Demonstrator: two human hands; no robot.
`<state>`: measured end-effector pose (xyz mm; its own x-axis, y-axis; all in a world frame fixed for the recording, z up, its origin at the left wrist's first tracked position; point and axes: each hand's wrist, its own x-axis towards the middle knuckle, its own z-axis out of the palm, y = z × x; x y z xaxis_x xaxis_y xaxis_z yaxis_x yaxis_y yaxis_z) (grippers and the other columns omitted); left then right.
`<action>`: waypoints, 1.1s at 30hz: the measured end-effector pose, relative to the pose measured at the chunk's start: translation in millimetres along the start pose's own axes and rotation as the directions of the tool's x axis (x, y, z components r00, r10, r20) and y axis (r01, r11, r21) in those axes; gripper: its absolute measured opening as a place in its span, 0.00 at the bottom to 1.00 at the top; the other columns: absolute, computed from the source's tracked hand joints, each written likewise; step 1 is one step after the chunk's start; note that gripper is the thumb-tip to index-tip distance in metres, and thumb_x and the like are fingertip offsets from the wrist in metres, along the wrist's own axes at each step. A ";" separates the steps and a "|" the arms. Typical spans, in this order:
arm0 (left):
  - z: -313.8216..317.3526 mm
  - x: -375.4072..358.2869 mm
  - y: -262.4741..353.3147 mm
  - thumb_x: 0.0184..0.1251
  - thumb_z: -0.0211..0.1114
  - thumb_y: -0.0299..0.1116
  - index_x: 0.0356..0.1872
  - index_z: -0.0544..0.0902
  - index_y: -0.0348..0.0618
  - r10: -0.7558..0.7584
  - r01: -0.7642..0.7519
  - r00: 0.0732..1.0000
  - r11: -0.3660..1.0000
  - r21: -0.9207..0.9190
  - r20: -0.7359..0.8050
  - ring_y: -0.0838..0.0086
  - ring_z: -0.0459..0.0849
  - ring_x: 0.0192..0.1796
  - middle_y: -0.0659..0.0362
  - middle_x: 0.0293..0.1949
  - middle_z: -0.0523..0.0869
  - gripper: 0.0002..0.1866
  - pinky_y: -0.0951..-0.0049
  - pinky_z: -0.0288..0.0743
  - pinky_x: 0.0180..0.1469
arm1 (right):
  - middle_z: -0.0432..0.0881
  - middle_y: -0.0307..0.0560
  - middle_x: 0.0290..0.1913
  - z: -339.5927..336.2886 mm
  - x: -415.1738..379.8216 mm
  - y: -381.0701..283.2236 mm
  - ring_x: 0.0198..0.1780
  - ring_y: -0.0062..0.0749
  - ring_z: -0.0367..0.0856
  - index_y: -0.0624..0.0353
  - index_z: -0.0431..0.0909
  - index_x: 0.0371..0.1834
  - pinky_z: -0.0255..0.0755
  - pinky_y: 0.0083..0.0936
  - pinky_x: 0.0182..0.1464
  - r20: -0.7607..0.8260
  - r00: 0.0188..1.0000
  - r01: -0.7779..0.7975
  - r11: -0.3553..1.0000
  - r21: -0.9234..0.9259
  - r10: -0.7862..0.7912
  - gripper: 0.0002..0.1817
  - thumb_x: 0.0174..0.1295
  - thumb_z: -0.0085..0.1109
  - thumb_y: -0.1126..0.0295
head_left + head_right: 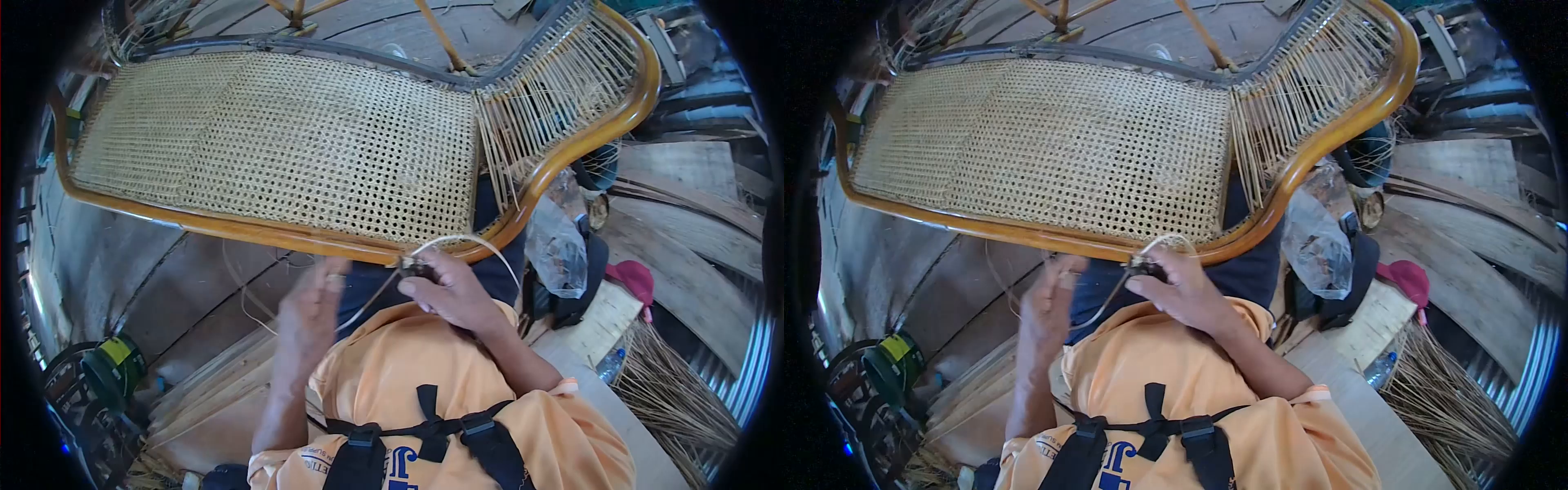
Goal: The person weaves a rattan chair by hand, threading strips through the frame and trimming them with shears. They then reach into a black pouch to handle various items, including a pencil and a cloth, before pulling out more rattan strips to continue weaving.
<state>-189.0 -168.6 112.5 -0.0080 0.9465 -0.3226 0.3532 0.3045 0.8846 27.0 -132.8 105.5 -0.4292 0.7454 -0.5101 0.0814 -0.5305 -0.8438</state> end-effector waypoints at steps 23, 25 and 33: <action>-25.6 -62.0 -62.2 0.67 0.59 0.31 0.30 0.78 0.36 -0.156 0.239 0.939 0.937 -0.255 0.308 0.78 0.74 0.24 0.58 0.20 0.77 0.09 0.74 0.71 0.29 | 0.72 0.37 0.25 5.7 7.7 -12.9 0.22 0.17 0.68 0.66 0.72 0.47 0.62 0.14 0.23 0.041 0.989 -0.146 0.978 0.150 0.141 0.15 0.63 0.58 0.67; -33.0 -67.3 -60.7 0.69 0.57 0.32 0.31 0.78 0.37 -0.143 0.220 0.942 0.946 -0.237 0.304 0.80 0.74 0.25 0.61 0.21 0.78 0.09 0.76 0.70 0.29 | 0.72 0.37 0.25 10.7 7.9 -13.3 0.22 0.16 0.68 0.66 0.72 0.46 0.62 0.14 0.23 0.035 0.987 -0.163 0.978 0.134 0.159 0.15 0.62 0.59 0.68; -47.7 -84.2 -67.1 0.68 0.59 0.32 0.33 0.79 0.37 -0.169 0.255 0.922 0.942 -0.219 0.348 0.77 0.75 0.25 0.58 0.22 0.79 0.08 0.74 0.71 0.30 | 0.72 0.40 0.25 -8.0 -0.1 -28.8 0.21 0.19 0.69 0.65 0.72 0.37 0.62 0.16 0.22 -0.047 0.994 -0.088 0.978 0.188 0.099 0.13 0.61 0.60 0.65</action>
<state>-256.6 -263.7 96.4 0.2584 0.7842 -0.5641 0.1255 0.5517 0.8245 31.9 -114.4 128.5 -0.3764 0.7074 -0.5983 -0.0516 -0.6608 -0.7488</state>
